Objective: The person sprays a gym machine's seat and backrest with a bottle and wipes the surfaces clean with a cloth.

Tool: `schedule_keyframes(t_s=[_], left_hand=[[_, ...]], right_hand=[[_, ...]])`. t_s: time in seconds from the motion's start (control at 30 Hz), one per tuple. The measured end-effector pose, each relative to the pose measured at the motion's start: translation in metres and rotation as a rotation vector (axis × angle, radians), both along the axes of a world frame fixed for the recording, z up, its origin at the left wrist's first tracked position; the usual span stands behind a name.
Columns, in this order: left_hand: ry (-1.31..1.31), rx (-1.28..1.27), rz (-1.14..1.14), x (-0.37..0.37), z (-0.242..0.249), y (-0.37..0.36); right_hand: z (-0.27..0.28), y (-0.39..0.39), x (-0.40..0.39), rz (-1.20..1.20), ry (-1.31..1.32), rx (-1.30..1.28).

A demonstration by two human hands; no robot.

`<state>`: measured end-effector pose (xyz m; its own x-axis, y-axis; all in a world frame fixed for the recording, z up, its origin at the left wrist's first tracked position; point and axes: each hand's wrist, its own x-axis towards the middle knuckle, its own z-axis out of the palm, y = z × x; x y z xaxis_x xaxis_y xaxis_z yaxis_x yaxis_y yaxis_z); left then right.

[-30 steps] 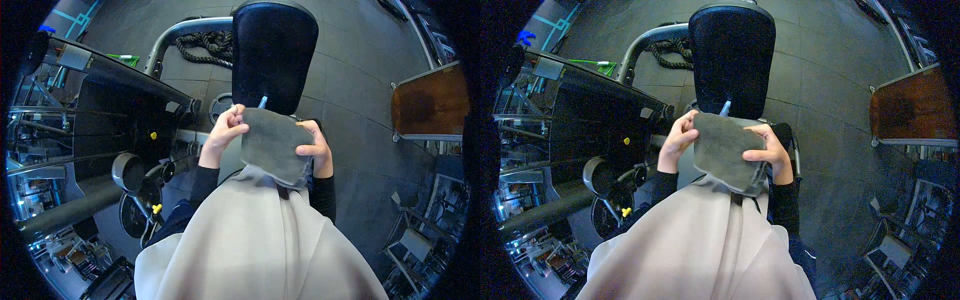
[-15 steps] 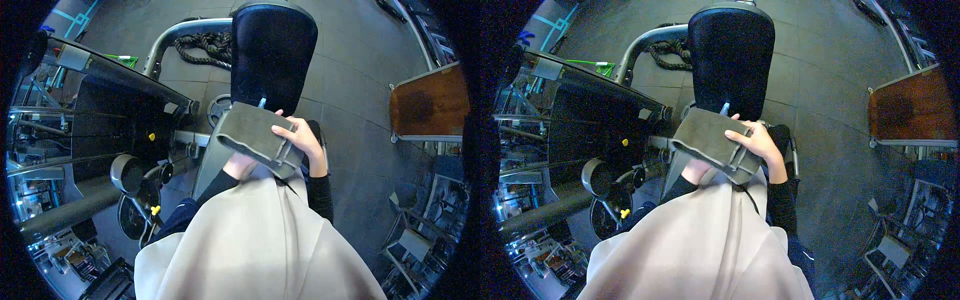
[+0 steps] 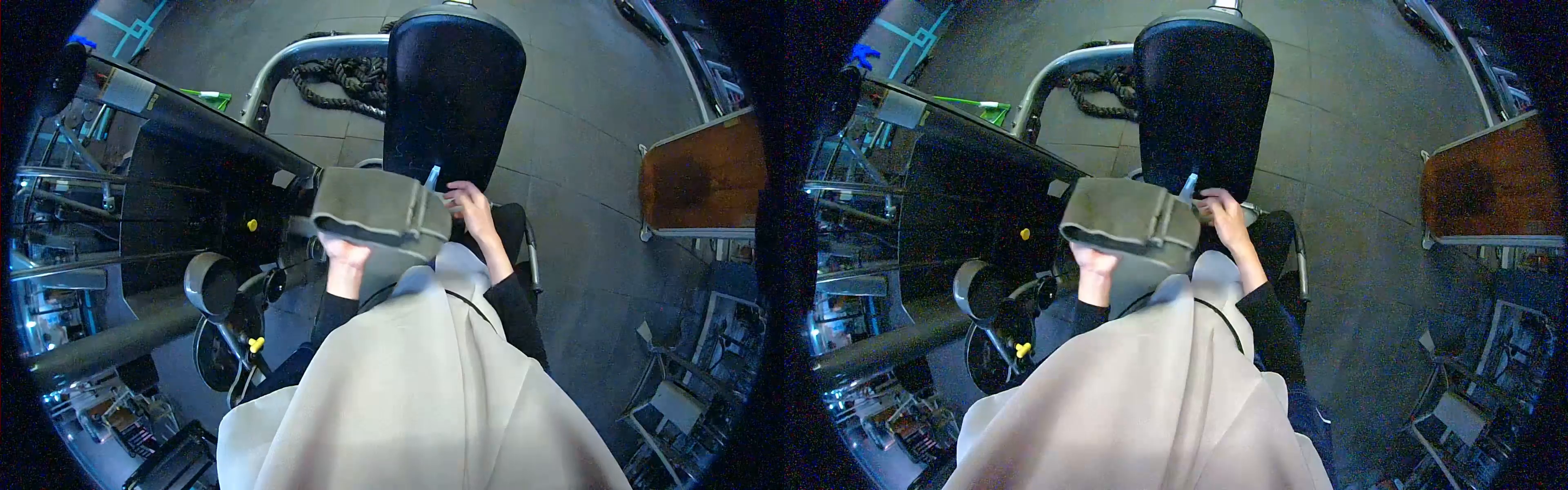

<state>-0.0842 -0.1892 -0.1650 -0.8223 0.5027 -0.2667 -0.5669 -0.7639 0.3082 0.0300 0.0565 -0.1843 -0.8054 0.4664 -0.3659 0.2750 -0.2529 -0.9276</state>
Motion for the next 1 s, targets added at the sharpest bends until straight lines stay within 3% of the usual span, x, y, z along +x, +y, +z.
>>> schedule_keyframes(t_s=[0.03, 0.07, 0.13, 0.2, 0.23, 0.27, 0.3, 0.4, 0.43, 0.47, 0.5, 0.6, 0.67, 0.7, 0.73, 0.8, 0.83, 0.93, 1.0], left_hand=[[0.052, 0.316, -0.086, -0.010, 0.009, -0.005], [0.214, 0.247, -0.077, -0.016, 0.025, -0.006], [0.197, 0.116, 0.057, -0.032, 0.067, 0.005], [0.276, -0.101, 0.279, -0.044, 0.103, 0.036], [0.366, -0.375, 0.390, -0.051, 0.107, 0.051], [0.398, -0.417, 0.354, -0.073, 0.086, 0.064], [0.524, -0.589, 0.627, -0.074, 0.104, 0.093], [1.151, -1.029, 0.744, -0.100, 0.101, 0.147], [1.383, -1.103, 0.797, -0.108, 0.099, 0.164], [1.582, -1.266, 0.541, -0.110, 0.095, 0.174], [1.609, -1.304, 0.408, -0.106, 0.097, 0.194], [1.495, -1.475, 0.683, -0.093, 0.082, 0.233], [1.606, -1.544, 0.645, -0.083, 0.080, 0.244], [1.658, -1.584, 0.617, -0.075, 0.077, 0.247], [1.735, -1.541, 0.564, -0.068, 0.076, 0.250], [1.884, -1.441, 0.461, -0.054, 0.072, 0.258], [1.891, -1.409, 0.463, -0.048, 0.070, 0.264], [2.072, -1.325, 0.569, -0.050, 0.069, 0.270], [2.354, -1.481, 0.427, -0.068, 0.084, 0.249]], right_hand=[[-0.050, 0.005, 0.003, 0.061, 0.057, 0.340], [-0.055, 0.003, 0.005, 0.180, -0.122, 0.408], [-0.082, -0.011, 0.002, 0.248, -0.303, 0.622], [-0.099, -0.021, -0.010, 0.242, -0.290, 0.593], [-0.089, -0.026, -0.018, 0.263, -0.271, 0.583], [-0.083, -0.031, -0.024, 0.283, -0.251, 0.574], [-0.096, -0.038, -0.030, 0.251, -0.236, 0.662], [-0.117, -0.046, -0.048, 0.086, -0.287, 0.518], [-0.125, -0.049, -0.047, 0.033, -0.286, 0.611], [-0.131, -0.048, -0.043, 0.027, -0.228, 0.589], [-0.138, -0.044, -0.034, 0.021, -0.173, 0.567], [-0.141, -0.024, -0.010, 0.016, -0.124, 0.529], [-0.155, -0.017, 0.006, -0.071, 0.050, 0.488], [-0.154, -0.018, 0.009, -0.177, 0.184, 0.338], [-0.153, -0.015, 0.011, -0.180, 0.173, 0.295], [-0.152, -0.010, 0.014, -0.070, 0.090, 0.461], [-0.152, -0.012, 0.014, -0.055, 0.032, 0.374], [-0.155, -0.016, 0.013, -0.019, 0.221, 0.448], [-0.154, -0.019, 0.018, -0.008, 0.194, 0.352]])
